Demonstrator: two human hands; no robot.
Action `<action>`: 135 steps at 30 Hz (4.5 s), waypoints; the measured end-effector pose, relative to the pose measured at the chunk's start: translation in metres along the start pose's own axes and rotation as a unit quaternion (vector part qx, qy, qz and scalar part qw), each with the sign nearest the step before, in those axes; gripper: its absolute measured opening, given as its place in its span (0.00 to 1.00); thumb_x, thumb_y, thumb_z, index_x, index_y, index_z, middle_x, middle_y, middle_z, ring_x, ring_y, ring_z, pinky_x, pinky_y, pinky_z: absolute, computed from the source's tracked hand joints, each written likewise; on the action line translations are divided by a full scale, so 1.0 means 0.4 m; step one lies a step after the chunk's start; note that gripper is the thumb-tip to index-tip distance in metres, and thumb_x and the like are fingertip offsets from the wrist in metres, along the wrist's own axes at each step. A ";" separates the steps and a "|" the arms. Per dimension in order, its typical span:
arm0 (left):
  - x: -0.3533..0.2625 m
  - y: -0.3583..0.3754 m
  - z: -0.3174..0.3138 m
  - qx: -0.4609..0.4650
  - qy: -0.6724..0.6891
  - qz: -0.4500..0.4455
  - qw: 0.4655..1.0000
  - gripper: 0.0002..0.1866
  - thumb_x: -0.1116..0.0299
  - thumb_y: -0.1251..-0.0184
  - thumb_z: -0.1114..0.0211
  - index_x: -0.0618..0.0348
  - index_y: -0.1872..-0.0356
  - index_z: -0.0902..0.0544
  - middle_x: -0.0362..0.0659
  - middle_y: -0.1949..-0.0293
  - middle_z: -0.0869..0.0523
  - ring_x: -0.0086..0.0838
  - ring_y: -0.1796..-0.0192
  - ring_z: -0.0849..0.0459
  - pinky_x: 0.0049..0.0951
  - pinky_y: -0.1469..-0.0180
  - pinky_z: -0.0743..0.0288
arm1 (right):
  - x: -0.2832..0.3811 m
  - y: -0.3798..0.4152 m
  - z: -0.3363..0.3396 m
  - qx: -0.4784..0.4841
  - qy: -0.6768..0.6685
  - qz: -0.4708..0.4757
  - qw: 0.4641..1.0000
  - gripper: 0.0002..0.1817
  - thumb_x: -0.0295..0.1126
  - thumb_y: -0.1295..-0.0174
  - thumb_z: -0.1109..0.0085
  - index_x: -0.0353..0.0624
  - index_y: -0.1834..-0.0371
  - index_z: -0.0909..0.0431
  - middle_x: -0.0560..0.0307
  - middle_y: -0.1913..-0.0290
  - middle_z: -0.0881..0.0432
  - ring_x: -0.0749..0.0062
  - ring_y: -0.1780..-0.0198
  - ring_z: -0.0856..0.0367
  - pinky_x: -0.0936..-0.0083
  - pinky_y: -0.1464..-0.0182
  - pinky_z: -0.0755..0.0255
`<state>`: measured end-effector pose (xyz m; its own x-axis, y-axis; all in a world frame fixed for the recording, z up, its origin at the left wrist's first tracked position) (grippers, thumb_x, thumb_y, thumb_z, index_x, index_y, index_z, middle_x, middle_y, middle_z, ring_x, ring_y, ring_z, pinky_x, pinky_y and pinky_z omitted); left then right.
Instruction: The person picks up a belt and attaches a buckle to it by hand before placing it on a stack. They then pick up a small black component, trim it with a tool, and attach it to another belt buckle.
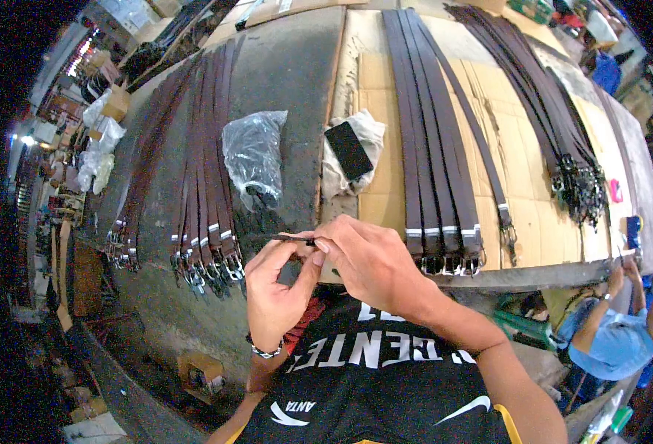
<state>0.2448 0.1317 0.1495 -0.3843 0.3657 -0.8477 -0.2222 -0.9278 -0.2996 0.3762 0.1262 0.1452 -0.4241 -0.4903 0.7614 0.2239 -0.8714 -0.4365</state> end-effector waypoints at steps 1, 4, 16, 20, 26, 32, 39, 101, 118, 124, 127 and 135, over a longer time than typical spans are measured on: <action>0.003 0.001 -0.001 -0.005 -0.014 -0.012 1.000 0.05 0.80 0.40 0.30 0.68 0.66 0.18 0.48 0.66 0.14 0.33 0.68 0.15 0.30 0.64 0.23 | -0.003 0.002 -0.003 -0.002 -0.011 -0.002 1.000 0.05 0.26 0.32 0.43 0.40 0.55 0.23 0.48 0.65 0.20 0.48 0.64 0.17 0.59 0.64 0.24; -0.013 -0.001 0.003 -0.022 -0.041 -0.035 0.998 0.07 0.80 0.40 0.28 0.66 0.68 0.20 0.47 0.71 0.18 0.36 0.72 0.17 0.32 0.68 0.24 | 0.002 0.003 -0.004 0.003 -0.013 -0.008 1.000 0.07 0.25 0.32 0.43 0.40 0.53 0.24 0.48 0.64 0.20 0.47 0.63 0.17 0.59 0.63 0.24; -0.021 0.007 -0.004 -0.013 -0.063 -0.023 0.998 0.07 0.76 0.38 0.29 0.66 0.67 0.19 0.48 0.72 0.18 0.41 0.71 0.18 0.34 0.66 0.25 | 0.003 0.002 -0.004 0.013 0.005 0.003 1.000 0.07 0.22 0.33 0.46 0.40 0.54 0.28 0.48 0.62 0.22 0.45 0.64 0.18 0.58 0.65 0.24; -0.018 0.013 -0.016 -0.004 -0.079 -0.014 0.997 0.07 0.74 0.35 0.31 0.67 0.63 0.19 0.51 0.69 0.17 0.43 0.69 0.17 0.35 0.65 0.25 | -0.001 -0.002 -0.003 0.024 0.009 0.017 1.000 0.07 0.22 0.38 0.43 0.40 0.58 0.29 0.48 0.64 0.22 0.45 0.65 0.18 0.58 0.68 0.24; -0.017 0.018 -0.024 -0.013 -0.090 -0.060 0.994 0.07 0.75 0.34 0.32 0.68 0.61 0.19 0.53 0.66 0.18 0.44 0.68 0.17 0.37 0.64 0.24 | 0.012 -0.010 0.002 0.043 0.044 0.008 0.998 0.07 0.22 0.39 0.43 0.40 0.60 0.28 0.49 0.65 0.21 0.46 0.65 0.17 0.60 0.67 0.24; 0.003 0.007 -0.025 0.005 -0.123 -0.052 0.991 0.09 0.77 0.38 0.32 0.67 0.61 0.23 0.51 0.67 0.22 0.48 0.64 0.20 0.43 0.63 0.26 | 0.010 -0.010 -0.006 0.028 0.037 0.005 0.999 0.07 0.25 0.35 0.43 0.39 0.56 0.25 0.48 0.65 0.21 0.46 0.64 0.17 0.59 0.64 0.23; -0.032 -0.025 -0.041 0.047 -0.203 -0.112 0.972 0.10 0.72 0.37 0.33 0.66 0.61 0.22 0.52 0.64 0.20 0.48 0.61 0.19 0.45 0.61 0.24 | 0.018 -0.022 0.029 0.045 0.076 -0.016 0.996 0.10 0.30 0.35 0.39 0.40 0.54 0.23 0.48 0.63 0.20 0.47 0.62 0.17 0.58 0.63 0.23; -0.165 -0.116 -0.237 0.215 0.345 0.082 0.910 0.11 0.73 0.23 0.41 0.70 0.49 0.19 0.43 0.80 0.18 0.23 0.81 0.21 0.23 0.79 0.30 | -0.002 0.093 0.355 -0.173 -0.206 -0.066 0.961 0.09 0.25 0.36 0.36 0.36 0.54 0.18 0.55 0.68 0.17 0.77 0.70 0.21 0.76 0.66 0.28; -0.060 -0.089 -0.392 0.297 0.205 0.141 0.922 0.23 0.65 0.23 0.44 0.68 0.33 0.26 0.49 0.57 0.11 0.32 0.60 0.10 0.24 0.65 0.18 | -0.288 0.285 0.349 -0.235 -0.473 -0.238 0.815 0.14 0.37 0.29 0.39 0.35 0.52 0.19 0.56 0.67 0.12 0.83 0.78 0.23 0.84 0.76 0.32; 0.214 -0.033 -0.413 0.291 0.146 0.237 0.916 0.18 0.68 0.22 0.44 0.69 0.40 0.23 0.51 0.54 0.12 0.33 0.57 0.10 0.26 0.60 0.19 | -0.512 0.686 0.600 -0.583 -0.363 -0.264 0.677 0.08 0.30 0.29 0.43 0.36 0.53 0.22 0.47 0.64 0.11 0.74 0.75 0.16 0.81 0.76 0.27; 0.278 -0.006 -0.420 0.304 0.124 0.280 0.902 0.16 0.69 0.22 0.44 0.70 0.42 0.22 0.52 0.55 0.12 0.34 0.58 0.10 0.25 0.61 0.19 | -0.595 0.928 0.701 -0.718 -0.267 -0.258 0.589 0.08 0.30 0.28 0.46 0.37 0.52 0.23 0.48 0.63 0.11 0.73 0.72 0.14 0.80 0.76 0.28; 0.252 -0.012 -0.538 0.357 0.057 0.275 0.891 0.19 0.65 0.21 0.45 0.72 0.41 0.23 0.54 0.55 0.12 0.33 0.60 0.10 0.26 0.61 0.19 | -0.796 1.268 0.839 -0.783 -0.229 -0.294 0.498 0.06 0.32 0.28 0.48 0.44 0.53 0.24 0.51 0.61 0.10 0.73 0.69 0.13 0.81 0.74 0.32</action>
<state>0.3999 0.1572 -0.0288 -0.5259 -0.1775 -0.8318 -0.5582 -0.6659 0.4950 0.9192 -0.1648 -0.1578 0.3119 -0.4213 0.8516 -0.9321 0.0378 0.3601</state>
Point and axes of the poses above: each hand's wrist, its own y-axis away from the middle knuckle, its own z-axis out of the back of the hand, x = y × z, the point moved 9 cm from there along -y, towards the middle knuckle
